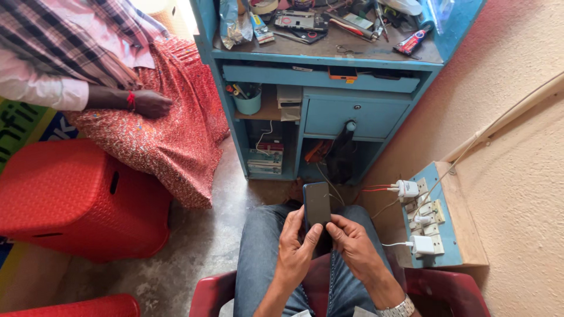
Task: The person repairs a mobile phone by using a thin tool to pry off the back cover and then handle the internal battery and circuit board.
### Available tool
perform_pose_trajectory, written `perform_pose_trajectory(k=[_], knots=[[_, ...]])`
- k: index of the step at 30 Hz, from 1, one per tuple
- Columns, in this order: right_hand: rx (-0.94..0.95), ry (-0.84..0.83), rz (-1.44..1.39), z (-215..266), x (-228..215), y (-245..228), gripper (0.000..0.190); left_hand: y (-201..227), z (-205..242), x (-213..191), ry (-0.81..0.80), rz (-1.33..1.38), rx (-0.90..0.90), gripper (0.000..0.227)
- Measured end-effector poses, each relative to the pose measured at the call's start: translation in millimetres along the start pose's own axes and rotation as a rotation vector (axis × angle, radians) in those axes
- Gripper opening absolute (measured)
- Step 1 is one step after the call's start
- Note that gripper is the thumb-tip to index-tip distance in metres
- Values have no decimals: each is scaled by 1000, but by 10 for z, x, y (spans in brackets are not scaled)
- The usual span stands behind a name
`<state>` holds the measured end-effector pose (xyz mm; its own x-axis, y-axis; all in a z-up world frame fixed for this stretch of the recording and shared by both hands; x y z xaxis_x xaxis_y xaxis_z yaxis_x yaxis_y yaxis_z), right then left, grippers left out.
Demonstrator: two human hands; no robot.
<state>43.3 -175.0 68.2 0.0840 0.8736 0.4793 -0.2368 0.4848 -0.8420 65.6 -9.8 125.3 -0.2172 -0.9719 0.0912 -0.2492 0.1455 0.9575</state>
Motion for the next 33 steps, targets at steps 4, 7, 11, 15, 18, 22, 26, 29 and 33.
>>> perform_pose_trajectory(k=[4, 7, 11, 15, 18, 22, 26, 29, 33], knots=[[36, -77, -103, -69, -37, 32, 36, 65, -75, 50, 14, -91, 15, 53], [50, -88, -149, -130, -104, 87, 35, 95, -116, 74, 24, -137, 42, 58], [79, -100, -251, -179, -225, 181, 35, 103, -129, 108, 25, -177, 55, 64], [105, -94, -285, -207, -250, 204, 33, 69, -133, 133, 30, -195, 58, 68], [75, -161, -287, -195, -138, 133, 30, -19, -122, 107, 35, -207, 34, 65], [95, -85, -100, -194, 15, 34, 34, -229, -161, -10, 73, 72, -86, 44], [159, -150, 80, -173, 95, 62, 30, -550, -139, -16, -10, 644, -400, 57], [257, -159, 336, -377, -120, 47, 27, -820, -79, -29, 53, 907, -595, 65], [48, 134, 448, -1129, -908, -356, 34, -1306, -38, -224, 241, 980, -649, 66]])
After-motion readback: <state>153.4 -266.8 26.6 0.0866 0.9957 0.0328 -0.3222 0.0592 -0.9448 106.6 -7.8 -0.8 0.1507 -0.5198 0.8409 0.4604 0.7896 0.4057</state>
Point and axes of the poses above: each hand's wrist, its own z-axis away from the middle knuckle, its own x-axis out of the palm, y = z × x, the point moved 4 cm from there along -z, towards the middle knuckle, and after that the axes turned 3 degrees about x, right-handed, at the moved point
